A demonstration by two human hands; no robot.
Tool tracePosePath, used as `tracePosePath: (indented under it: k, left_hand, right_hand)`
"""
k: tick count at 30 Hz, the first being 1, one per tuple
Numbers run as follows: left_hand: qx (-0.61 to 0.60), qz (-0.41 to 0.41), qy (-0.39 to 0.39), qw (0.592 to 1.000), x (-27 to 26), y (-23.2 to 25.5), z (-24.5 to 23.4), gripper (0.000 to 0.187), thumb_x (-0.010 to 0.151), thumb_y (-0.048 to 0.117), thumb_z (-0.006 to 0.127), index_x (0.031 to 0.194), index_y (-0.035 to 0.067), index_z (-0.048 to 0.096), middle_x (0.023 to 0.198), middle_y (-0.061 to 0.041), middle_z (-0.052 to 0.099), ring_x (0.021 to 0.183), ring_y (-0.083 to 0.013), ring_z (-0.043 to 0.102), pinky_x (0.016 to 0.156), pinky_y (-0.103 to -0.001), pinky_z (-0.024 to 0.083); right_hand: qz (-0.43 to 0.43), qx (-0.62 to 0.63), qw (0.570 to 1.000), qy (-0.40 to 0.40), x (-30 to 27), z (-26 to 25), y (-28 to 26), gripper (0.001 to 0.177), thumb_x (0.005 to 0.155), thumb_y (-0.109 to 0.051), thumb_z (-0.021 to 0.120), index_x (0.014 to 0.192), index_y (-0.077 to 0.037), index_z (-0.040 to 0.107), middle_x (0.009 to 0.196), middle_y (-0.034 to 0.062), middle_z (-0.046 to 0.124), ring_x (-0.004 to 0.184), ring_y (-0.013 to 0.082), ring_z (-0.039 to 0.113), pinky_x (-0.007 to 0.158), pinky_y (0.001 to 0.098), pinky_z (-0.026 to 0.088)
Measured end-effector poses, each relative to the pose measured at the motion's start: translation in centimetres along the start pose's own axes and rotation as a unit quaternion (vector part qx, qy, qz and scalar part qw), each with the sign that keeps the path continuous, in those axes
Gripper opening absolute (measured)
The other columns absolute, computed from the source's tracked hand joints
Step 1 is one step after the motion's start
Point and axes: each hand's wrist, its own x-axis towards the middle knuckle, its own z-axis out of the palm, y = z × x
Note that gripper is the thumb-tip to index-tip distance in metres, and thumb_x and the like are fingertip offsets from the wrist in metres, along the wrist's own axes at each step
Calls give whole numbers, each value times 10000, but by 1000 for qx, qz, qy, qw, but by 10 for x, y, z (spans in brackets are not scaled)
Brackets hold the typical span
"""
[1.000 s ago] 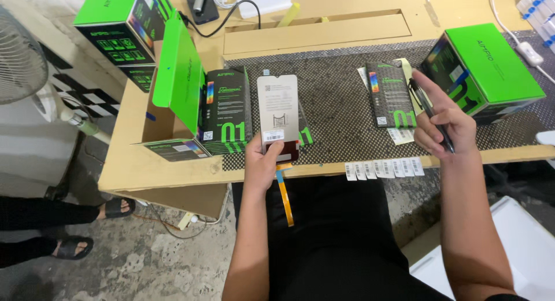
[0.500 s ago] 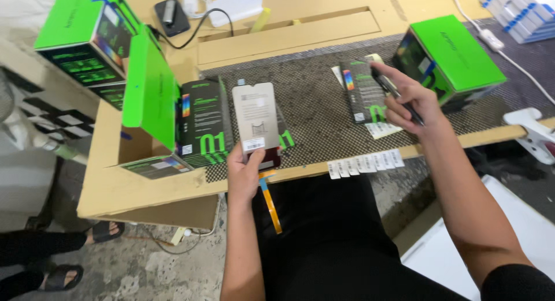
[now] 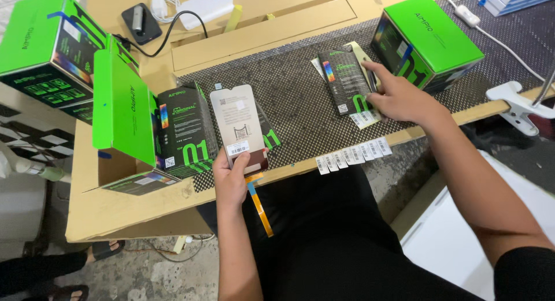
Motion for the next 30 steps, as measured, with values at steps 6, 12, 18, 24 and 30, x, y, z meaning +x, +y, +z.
tracePosePath:
  k: [6, 12, 18, 24, 30]
  left_hand:
    - [-7, 13, 10, 1000, 6, -24, -18, 195, 910, -39, 609, 1098, -17, 657, 992, -209, 756, 924, -250, 722, 779, -460, 644]
    - [-3, 28, -17, 999, 12, -39, -31, 217, 926, -25, 613, 1138, -27, 660, 1014, -258, 753, 938, -290, 726, 775, -472, 642]
    - [-115, -20, 8, 993, -4, -16, -5, 218, 956, 19, 573, 1164, -16, 626, 1006, -258, 751, 918, -325, 753, 768, -478, 651]
    - [-237, -38, -12, 971, -10, 2, 28, 304, 940, 90, 576, 1226, -8, 605, 1066, -323, 720, 952, -393, 722, 793, -548, 620]
    - [-298, -30, -144, 943, -13, -32, 11, 395, 1053, 333, 408, 1326, 65, 509, 1167, -465, 618, 1082, -556, 644, 973, -661, 497]
  right_hand:
    - [56, -274, 959, 34, 17, 14, 25, 363, 1002, -281, 595, 1340, -150, 615, 1029, 237, 757, 985, 408, 756, 828, 506, 601]
    - [-8, -361, 923, 132, 30, 25, 59, 415, 956, -236, 656, 1333, -66, 630, 1241, 236, 592, 805, 457, 760, 664, 512, 640]
    - [-172, -33, 984, 2, -57, 39, -45, 270, 915, -17, 627, 1170, 64, 663, 992, 285, 703, 892, 456, 738, 782, 519, 621]
    - [-412, 148, 890, -127, -78, 124, -73, 92, 925, -129, 705, 996, -69, 711, 1078, 195, 770, 867, 394, 758, 760, 466, 612]
    - [-438, 260, 860, -27, -70, 179, -65, 86, 915, -88, 713, 971, -26, 739, 1192, 208, 743, 1013, 370, 757, 877, 480, 582]
